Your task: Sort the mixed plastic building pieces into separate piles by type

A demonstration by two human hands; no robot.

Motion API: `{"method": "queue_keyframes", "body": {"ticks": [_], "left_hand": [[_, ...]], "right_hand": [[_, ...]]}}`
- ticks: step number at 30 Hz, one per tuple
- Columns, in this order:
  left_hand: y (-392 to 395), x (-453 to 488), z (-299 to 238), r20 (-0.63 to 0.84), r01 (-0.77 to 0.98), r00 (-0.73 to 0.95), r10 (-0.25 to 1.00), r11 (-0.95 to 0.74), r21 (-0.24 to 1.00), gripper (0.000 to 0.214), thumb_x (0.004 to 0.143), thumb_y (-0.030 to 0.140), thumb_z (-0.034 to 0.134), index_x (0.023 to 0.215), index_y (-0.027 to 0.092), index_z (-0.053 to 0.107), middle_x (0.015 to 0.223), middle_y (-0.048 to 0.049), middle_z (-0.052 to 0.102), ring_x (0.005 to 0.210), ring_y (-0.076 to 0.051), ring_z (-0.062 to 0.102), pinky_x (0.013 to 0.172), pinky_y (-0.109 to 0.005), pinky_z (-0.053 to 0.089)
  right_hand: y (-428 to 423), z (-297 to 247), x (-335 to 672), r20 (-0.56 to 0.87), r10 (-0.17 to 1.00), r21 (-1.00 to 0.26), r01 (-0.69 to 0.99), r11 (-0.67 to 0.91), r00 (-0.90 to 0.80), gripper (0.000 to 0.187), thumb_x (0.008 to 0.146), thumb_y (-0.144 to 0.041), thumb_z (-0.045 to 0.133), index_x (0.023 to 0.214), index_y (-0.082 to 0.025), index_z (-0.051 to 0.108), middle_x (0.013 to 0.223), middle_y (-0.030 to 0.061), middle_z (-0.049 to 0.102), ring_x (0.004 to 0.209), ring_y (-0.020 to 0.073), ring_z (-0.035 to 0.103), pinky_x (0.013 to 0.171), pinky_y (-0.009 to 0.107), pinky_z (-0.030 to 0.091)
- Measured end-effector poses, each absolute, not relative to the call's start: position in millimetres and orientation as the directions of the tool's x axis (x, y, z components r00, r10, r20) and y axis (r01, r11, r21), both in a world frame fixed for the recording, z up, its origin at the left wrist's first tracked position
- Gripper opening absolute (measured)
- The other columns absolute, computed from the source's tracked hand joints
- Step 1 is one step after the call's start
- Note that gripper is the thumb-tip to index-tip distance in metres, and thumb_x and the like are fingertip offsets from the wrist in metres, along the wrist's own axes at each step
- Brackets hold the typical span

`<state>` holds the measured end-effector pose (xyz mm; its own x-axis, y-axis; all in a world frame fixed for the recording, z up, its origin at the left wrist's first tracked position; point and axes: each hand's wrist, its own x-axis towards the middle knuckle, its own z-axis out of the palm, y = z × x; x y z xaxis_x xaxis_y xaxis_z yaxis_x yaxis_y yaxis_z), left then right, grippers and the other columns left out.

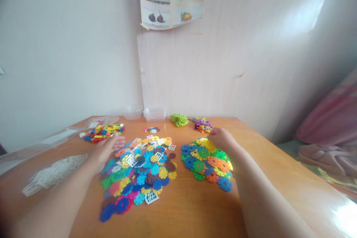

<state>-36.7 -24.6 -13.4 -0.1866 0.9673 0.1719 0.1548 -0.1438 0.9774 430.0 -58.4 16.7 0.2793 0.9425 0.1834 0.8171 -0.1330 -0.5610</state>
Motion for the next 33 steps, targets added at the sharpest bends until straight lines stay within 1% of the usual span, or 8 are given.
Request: {"method": "queue_keyframes", "body": {"ticks": [3,6,10,15,22,27,31,33], "left_hand": [[-25.2,-36.0,-13.4,0.181,0.154,-0.181,0.967,-0.153,0.976,0.064,0.070,0.070,0.060,0.094,0.012,0.069,0.092,-0.0148,0.073,0.089,-0.025,0.069,0.084,-0.039,0.054],[-24.7,-36.2,-14.1,0.182,0.153,-0.178,0.967,-0.156,0.976,0.064,0.070,0.071,0.059,0.094,0.012,0.069,0.093,-0.0150,0.073,0.089,-0.025,0.069,0.085,-0.039,0.053],[-23.3,-37.0,-15.0,0.172,0.151,-0.175,0.969,-0.147,0.978,0.063,0.073,0.070,0.058,0.094,0.012,0.069,0.095,-0.0155,0.073,0.090,-0.024,0.069,0.086,-0.039,0.053],[-25.3,-34.9,-12.4,0.165,0.150,-0.177,0.970,-0.139,0.979,0.063,0.072,0.070,0.059,0.093,0.012,0.068,0.094,-0.0153,0.073,0.088,-0.024,0.069,0.084,-0.039,0.053],[-26.2,-33.6,-11.9,0.172,0.155,-0.180,0.969,-0.144,0.977,0.063,0.073,0.070,0.057,0.094,0.011,0.069,0.097,-0.0158,0.072,0.089,-0.025,0.068,0.084,-0.039,0.053],[-23.9,-34.9,-14.6,0.161,0.139,-0.179,0.970,-0.137,0.981,0.063,0.073,0.069,0.058,0.096,0.011,0.069,0.097,-0.0160,0.072,0.091,-0.025,0.068,0.085,-0.040,0.052],[-23.4,-35.2,-15.4,0.159,0.141,-0.176,0.972,-0.134,0.981,0.064,0.073,0.069,0.058,0.096,0.011,0.068,0.095,-0.0160,0.072,0.092,-0.026,0.068,0.085,-0.040,0.052],[-23.6,-35.1,-15.4,0.161,0.144,-0.175,0.971,-0.136,0.980,0.064,0.073,0.069,0.058,0.096,0.011,0.069,0.095,-0.0159,0.073,0.091,-0.026,0.068,0.085,-0.040,0.052]], "right_hand": [[-61.6,22.1,418.6,0.247,0.936,-0.466,0.878,-0.113,0.252,0.020,0.073,-0.039,0.060,0.071,-0.019,0.062,0.061,0.0003,0.061,0.056,0.0133,0.053,0.050,0.023,0.031],[-67.4,29.1,398.9,0.296,0.937,-0.381,0.922,-0.065,0.188,0.021,0.076,-0.040,0.058,0.069,-0.020,0.060,0.062,-0.0002,0.061,0.059,0.0136,0.053,0.051,0.023,0.030],[-77.9,34.6,367.3,0.325,0.945,-0.365,0.927,0.090,0.037,0.017,0.077,-0.036,0.056,0.075,-0.021,0.062,0.071,0.0003,0.065,0.063,0.0136,0.055,0.054,0.023,0.032],[-92.3,36.8,334.6,0.259,0.949,-0.348,0.899,0.267,-0.182,0.016,0.079,-0.030,0.057,0.084,-0.021,0.069,0.078,0.0017,0.068,0.068,0.0147,0.058,0.057,0.023,0.036],[-101.0,27.0,308.5,0.253,0.907,-0.176,0.906,0.385,-0.336,0.026,0.084,-0.026,0.053,0.098,-0.025,0.074,0.093,0.0066,0.070,0.090,0.0216,0.060,0.081,0.030,0.040],[-100.7,16.1,295.0,0.251,0.891,-0.092,0.907,0.410,-0.378,0.032,0.091,-0.030,0.046,0.111,-0.026,0.070,0.106,0.0094,0.069,0.108,0.0270,0.055,0.092,0.038,0.037],[-95.9,9.3,288.7,0.208,0.902,-0.067,0.915,0.398,-0.377,0.040,0.094,-0.029,0.037,0.127,-0.026,0.060,0.121,0.0105,0.066,0.129,0.0316,0.042,0.098,0.047,0.032],[-92.9,7.4,287.3,0.189,0.908,-0.056,0.919,0.390,-0.373,0.042,0.094,-0.027,0.036,0.131,-0.024,0.056,0.124,0.0119,0.064,0.134,0.0321,0.037,0.102,0.050,0.028]]}}
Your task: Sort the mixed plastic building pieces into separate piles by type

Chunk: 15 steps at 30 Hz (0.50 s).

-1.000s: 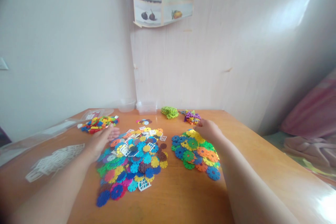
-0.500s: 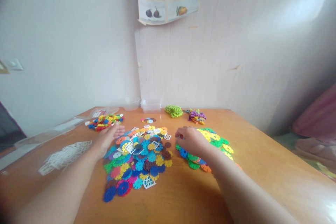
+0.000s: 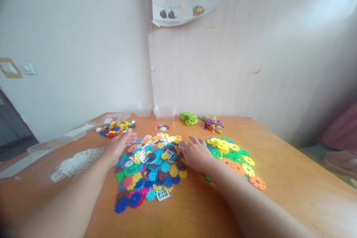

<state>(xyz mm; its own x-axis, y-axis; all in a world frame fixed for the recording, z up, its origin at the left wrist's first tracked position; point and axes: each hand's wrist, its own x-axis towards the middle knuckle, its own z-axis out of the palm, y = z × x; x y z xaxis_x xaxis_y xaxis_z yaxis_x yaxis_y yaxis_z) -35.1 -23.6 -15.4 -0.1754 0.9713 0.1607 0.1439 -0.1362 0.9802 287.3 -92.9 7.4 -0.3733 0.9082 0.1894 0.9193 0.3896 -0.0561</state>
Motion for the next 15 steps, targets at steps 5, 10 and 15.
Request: {"method": "queue_keyframes", "body": {"ticks": [5,10,15], "left_hand": [[-24.3,-34.4,-14.8,0.161,0.138,-0.184,0.970,-0.137,0.981,0.065,0.072,0.071,0.058,0.096,0.011,0.068,0.097,-0.0155,0.072,0.090,-0.025,0.068,0.085,-0.039,0.053],[-21.3,-35.4,-17.4,0.158,0.132,-0.181,0.971,-0.135,0.982,0.065,0.072,0.071,0.058,0.096,0.011,0.068,0.096,-0.0149,0.072,0.090,-0.024,0.068,0.085,-0.039,0.052],[-22.5,-34.7,-16.9,0.151,0.112,-0.181,0.972,-0.133,0.985,0.067,0.071,0.071,0.059,0.097,0.010,0.068,0.098,-0.0154,0.072,0.089,-0.024,0.067,0.084,-0.038,0.052]], "right_hand": [[-90.4,11.6,287.1,0.227,0.911,-0.078,0.926,0.369,-0.344,0.040,0.092,-0.025,0.039,0.125,-0.023,0.060,0.118,0.0119,0.066,0.123,0.0284,0.048,0.100,0.044,0.030],[-90.4,13.0,289.8,0.243,0.910,-0.070,0.930,0.360,-0.335,0.038,0.089,-0.024,0.042,0.119,-0.028,0.065,0.109,0.0092,0.068,0.115,0.0266,0.052,0.095,0.040,0.033],[-85.2,4.7,293.2,0.197,0.899,-0.042,0.913,0.407,-0.392,0.043,0.086,-0.019,0.044,0.120,-0.034,0.064,0.115,0.0046,0.069,0.127,0.0299,0.042,0.100,0.046,0.025]]}}
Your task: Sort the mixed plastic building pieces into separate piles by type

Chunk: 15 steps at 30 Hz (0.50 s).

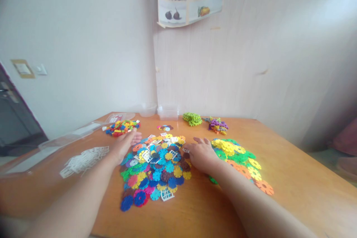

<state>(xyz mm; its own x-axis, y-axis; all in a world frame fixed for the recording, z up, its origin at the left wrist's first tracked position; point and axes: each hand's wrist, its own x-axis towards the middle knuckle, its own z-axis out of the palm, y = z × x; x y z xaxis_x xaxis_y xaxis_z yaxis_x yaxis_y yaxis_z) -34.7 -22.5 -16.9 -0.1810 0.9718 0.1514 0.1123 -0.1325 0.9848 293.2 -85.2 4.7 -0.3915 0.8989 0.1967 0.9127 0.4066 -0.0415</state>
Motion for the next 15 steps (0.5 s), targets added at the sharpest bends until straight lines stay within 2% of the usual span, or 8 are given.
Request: {"method": "queue_keyframes", "body": {"ticks": [6,10,15], "left_hand": [[-26.5,-33.4,-14.3,0.160,0.132,-0.179,0.971,-0.137,0.982,0.069,0.072,0.073,0.056,0.096,0.010,0.068,0.097,-0.0159,0.072,0.089,-0.024,0.067,0.084,-0.037,0.051],[-23.3,-35.2,-18.0,0.173,0.139,-0.179,0.969,-0.149,0.979,0.067,0.074,0.071,0.055,0.097,0.010,0.069,0.098,-0.0158,0.072,0.089,-0.024,0.067,0.083,-0.037,0.051],[-22.1,-35.5,-20.5,0.181,0.137,-0.183,0.966,-0.158,0.978,0.064,0.076,0.070,0.055,0.096,0.011,0.069,0.095,-0.0153,0.072,0.088,-0.023,0.067,0.083,-0.037,0.051]], "right_hand": [[-84.8,7.6,293.3,0.225,0.895,-0.061,0.912,0.406,-0.384,0.031,0.085,-0.022,0.049,0.104,-0.031,0.071,0.103,0.0053,0.070,0.112,0.0262,0.052,0.094,0.039,0.030],[-88.9,13.4,290.5,0.173,0.900,-0.049,0.909,0.413,-0.400,0.025,0.086,-0.024,0.049,0.094,-0.029,0.072,0.098,0.0055,0.069,0.103,0.0249,0.053,0.085,0.035,0.033],[-88.0,11.5,291.4,0.153,0.879,-0.013,0.889,0.458,-0.451,0.026,0.088,-0.022,0.047,0.098,-0.030,0.070,0.100,0.0057,0.067,0.102,0.0249,0.052,0.083,0.036,0.033]]}}
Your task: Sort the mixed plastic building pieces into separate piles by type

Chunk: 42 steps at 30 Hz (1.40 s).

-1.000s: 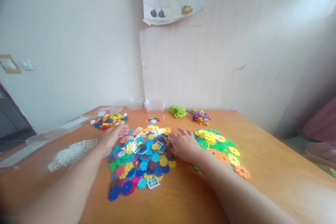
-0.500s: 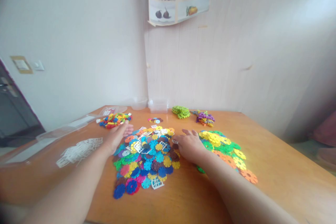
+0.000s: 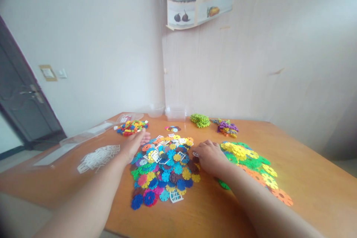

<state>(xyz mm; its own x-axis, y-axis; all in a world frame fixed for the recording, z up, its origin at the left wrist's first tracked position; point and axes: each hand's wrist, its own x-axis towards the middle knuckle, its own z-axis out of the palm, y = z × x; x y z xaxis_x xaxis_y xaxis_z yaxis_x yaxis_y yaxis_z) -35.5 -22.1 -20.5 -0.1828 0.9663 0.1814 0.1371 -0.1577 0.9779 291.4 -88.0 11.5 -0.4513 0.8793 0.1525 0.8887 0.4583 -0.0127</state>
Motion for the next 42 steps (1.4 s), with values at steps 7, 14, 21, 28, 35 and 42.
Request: {"method": "queue_keyframes", "body": {"ticks": [7,14,21,28,35,42], "left_hand": [[-23.2,-34.3,-19.3,0.169,0.131,-0.177,0.970,-0.147,0.980,0.064,0.075,0.069,0.056,0.096,0.011,0.069,0.095,-0.0151,0.072,0.086,-0.023,0.068,0.080,-0.035,0.051],[-22.6,-34.4,-20.3,0.162,0.126,-0.187,0.969,-0.140,0.982,0.063,0.073,0.069,0.058,0.096,0.011,0.069,0.096,-0.0154,0.072,0.087,-0.023,0.067,0.080,-0.035,0.052],[-22.2,-35.4,-20.9,0.163,0.144,-0.171,0.972,-0.139,0.980,0.064,0.076,0.069,0.055,0.098,0.011,0.069,0.098,-0.0153,0.072,0.087,-0.022,0.068,0.081,-0.035,0.051],[-23.8,-34.9,-18.5,0.171,0.151,-0.162,0.972,-0.147,0.978,0.065,0.075,0.071,0.054,0.096,0.011,0.069,0.096,-0.0148,0.072,0.086,-0.022,0.067,0.081,-0.034,0.051],[-26.8,-32.0,-16.4,0.170,0.153,-0.164,0.972,-0.146,0.977,0.066,0.075,0.072,0.053,0.094,0.011,0.069,0.093,-0.0145,0.072,0.084,-0.022,0.067,0.081,-0.036,0.052],[-31.0,-30.9,-14.9,0.220,0.177,-0.177,0.959,-0.189,0.966,0.064,0.078,0.070,0.053,0.097,0.011,0.069,0.097,-0.0151,0.071,0.090,-0.023,0.067,0.085,-0.038,0.051]], "right_hand": [[-84.7,7.8,293.2,0.153,0.870,0.059,0.883,0.465,-0.468,0.028,0.092,-0.025,0.042,0.097,-0.026,0.069,0.099,0.0100,0.062,0.096,0.0254,0.053,0.078,0.036,0.035],[-85.6,9.2,293.4,0.164,0.879,0.025,0.893,0.449,-0.447,0.030,0.095,-0.033,0.040,0.095,-0.022,0.068,0.098,0.0109,0.061,0.096,0.0247,0.053,0.079,0.035,0.035],[-82.7,6.9,293.9,0.170,0.883,0.020,0.898,0.440,-0.437,0.030,0.095,-0.036,0.040,0.099,-0.025,0.068,0.103,0.0098,0.062,0.099,0.0258,0.053,0.080,0.035,0.035],[-82.5,8.5,292.8,0.168,0.898,-0.018,0.909,0.416,-0.408,0.035,0.096,-0.040,0.038,0.098,-0.024,0.069,0.101,0.0103,0.062,0.099,0.0250,0.054,0.081,0.035,0.036],[-78.2,6.8,292.5,0.199,0.891,-0.047,0.904,0.426,-0.409,0.037,0.097,-0.037,0.038,0.095,-0.022,0.072,0.095,0.0107,0.065,0.097,0.0235,0.055,0.083,0.033,0.038],[-76.4,6.3,298.9,0.344,0.871,-0.137,0.898,0.417,-0.352,0.035,0.096,-0.038,0.039,0.093,-0.022,0.070,0.089,0.0081,0.066,0.089,0.0210,0.058,0.079,0.030,0.040]]}}
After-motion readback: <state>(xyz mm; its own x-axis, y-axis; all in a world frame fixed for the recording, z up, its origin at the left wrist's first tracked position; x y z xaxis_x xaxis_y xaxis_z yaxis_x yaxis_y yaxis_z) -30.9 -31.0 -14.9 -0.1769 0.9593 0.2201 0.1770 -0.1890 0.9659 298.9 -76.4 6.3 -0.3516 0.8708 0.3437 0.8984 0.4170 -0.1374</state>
